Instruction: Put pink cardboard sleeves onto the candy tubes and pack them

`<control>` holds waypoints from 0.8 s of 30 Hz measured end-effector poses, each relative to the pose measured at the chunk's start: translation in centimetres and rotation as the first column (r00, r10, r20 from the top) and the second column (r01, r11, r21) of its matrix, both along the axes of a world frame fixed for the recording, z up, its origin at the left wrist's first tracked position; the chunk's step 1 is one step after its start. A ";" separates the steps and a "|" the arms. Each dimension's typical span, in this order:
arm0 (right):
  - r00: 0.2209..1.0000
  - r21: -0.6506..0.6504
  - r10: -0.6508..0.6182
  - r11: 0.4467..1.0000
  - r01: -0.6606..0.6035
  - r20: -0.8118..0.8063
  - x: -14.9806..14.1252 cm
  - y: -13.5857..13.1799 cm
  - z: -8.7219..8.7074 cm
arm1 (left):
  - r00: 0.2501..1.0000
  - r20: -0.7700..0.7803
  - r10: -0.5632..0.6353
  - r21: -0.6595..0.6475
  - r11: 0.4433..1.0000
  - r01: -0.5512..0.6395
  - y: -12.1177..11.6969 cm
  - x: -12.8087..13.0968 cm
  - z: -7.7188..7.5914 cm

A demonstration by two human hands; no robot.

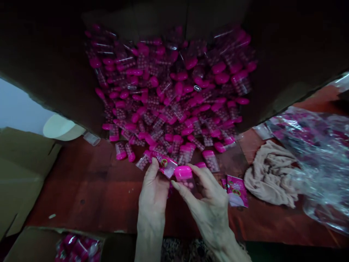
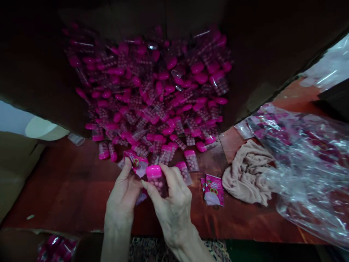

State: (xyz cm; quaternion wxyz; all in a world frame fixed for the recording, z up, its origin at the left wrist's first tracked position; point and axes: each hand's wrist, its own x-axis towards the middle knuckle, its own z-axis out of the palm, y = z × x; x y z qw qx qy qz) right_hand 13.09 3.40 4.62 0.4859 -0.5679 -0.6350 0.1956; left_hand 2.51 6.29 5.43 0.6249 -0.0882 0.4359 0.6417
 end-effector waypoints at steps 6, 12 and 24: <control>0.995 -0.123 -0.003 0.992 -0.009 -0.099 0.0 -0.5 -1.3 | 0.988 -0.157 0.004 0.016 1.000 -0.001 -0.8 1.3 -0.3; 0.936 -0.428 -0.069 0.899 -0.091 -0.344 0.1 -0.6 -1.4 | 0.960 -0.278 -0.027 -0.018 1.000 0.023 -1.6 1.8 -0.6; 0.759 -0.534 -0.115 0.777 -0.333 -0.641 0.0 -0.8 -1.7 | 0.925 -0.244 -0.290 -0.001 0.954 0.299 -3.7 0.5 -2.1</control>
